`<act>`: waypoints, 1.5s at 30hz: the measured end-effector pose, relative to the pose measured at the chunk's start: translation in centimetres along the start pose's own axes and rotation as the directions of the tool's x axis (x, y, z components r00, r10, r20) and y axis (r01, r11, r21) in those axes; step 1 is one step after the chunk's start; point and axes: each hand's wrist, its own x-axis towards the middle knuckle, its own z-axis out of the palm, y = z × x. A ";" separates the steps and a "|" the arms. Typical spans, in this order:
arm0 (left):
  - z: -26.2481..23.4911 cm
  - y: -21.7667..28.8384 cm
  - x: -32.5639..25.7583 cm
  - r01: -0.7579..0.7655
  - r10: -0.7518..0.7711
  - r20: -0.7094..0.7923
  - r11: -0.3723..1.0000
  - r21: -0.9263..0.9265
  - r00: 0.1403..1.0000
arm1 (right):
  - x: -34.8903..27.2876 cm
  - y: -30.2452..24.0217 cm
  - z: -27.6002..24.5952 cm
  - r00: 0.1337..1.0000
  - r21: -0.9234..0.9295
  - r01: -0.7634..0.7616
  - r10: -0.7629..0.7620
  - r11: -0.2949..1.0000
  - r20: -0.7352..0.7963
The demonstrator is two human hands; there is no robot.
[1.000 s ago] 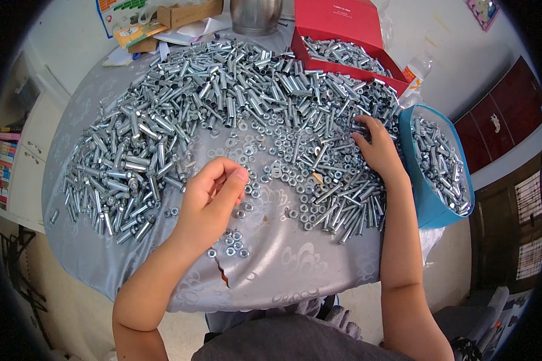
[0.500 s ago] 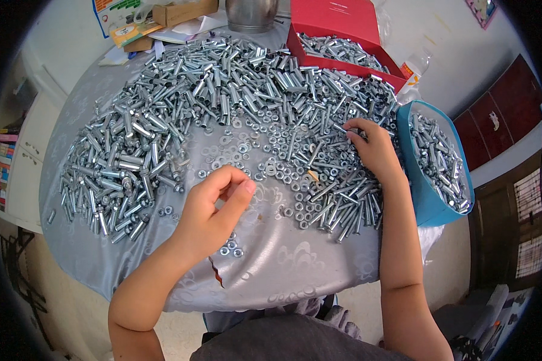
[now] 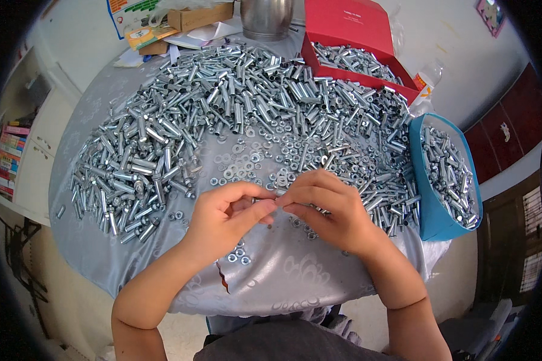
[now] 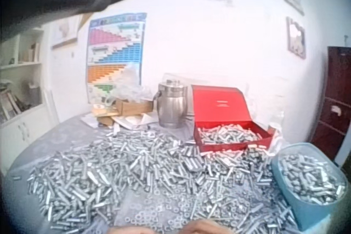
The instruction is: The person repeatedly picks up bolts, washers, and nuts from a large pile on a table. They thread the components together by hand, creating small fastener assemblies. The person handles the items one at a time, screwing the nut onto the bolt after placing a washer.
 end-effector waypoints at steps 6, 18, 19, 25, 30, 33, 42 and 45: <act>-0.7 -0.3 0.5 -0.055 0.055 -0.162 0.998 0.004 0.985 | -0.6 -0.2 0.1 0.912 0.457 -0.322 0.402 0.829 -0.086; -0.9 -0.4 0.4 -0.019 0.022 -0.120 1.000 0.021 0.993 | -0.7 0.2 0.9 0.866 0.725 -0.393 0.493 0.565 0.085; -0.9 -0.4 0.3 -0.013 0.018 -0.112 0.999 0.050 0.994 | -0.7 0.2 1.1 0.871 0.718 -0.391 0.483 0.576 0.088; 0.2 -0.7 -0.7 -0.003 0.002 -0.034 1.000 -0.015 0.999 | -1.1 -0.2 2.2 0.886 0.688 -0.433 0.417 0.582 0.204; 0.3 -0.5 -1.1 -0.039 0.038 0.019 0.999 0.023 0.999 | -0.9 -0.6 2.1 0.909 0.659 -0.390 0.382 0.643 0.165; 0.1 0.5 -0.7 0.006 -0.007 0.007 0.994 0.106 1.000 | -0.5 -0.5 1.6 0.887 0.763 -0.397 0.427 0.510 0.175; 0.0 0.1 -0.4 -0.070 0.023 0.112 0.894 0.442 0.993 | -0.5 -1.0 1.9 0.881 0.642 -0.413 0.462 0.646 0.103; -0.1 0.7 -0.4 -0.101 0.069 0.096 0.921 0.375 0.993 | -0.4 -1.4 1.8 0.878 0.642 -0.420 0.465 0.641 0.111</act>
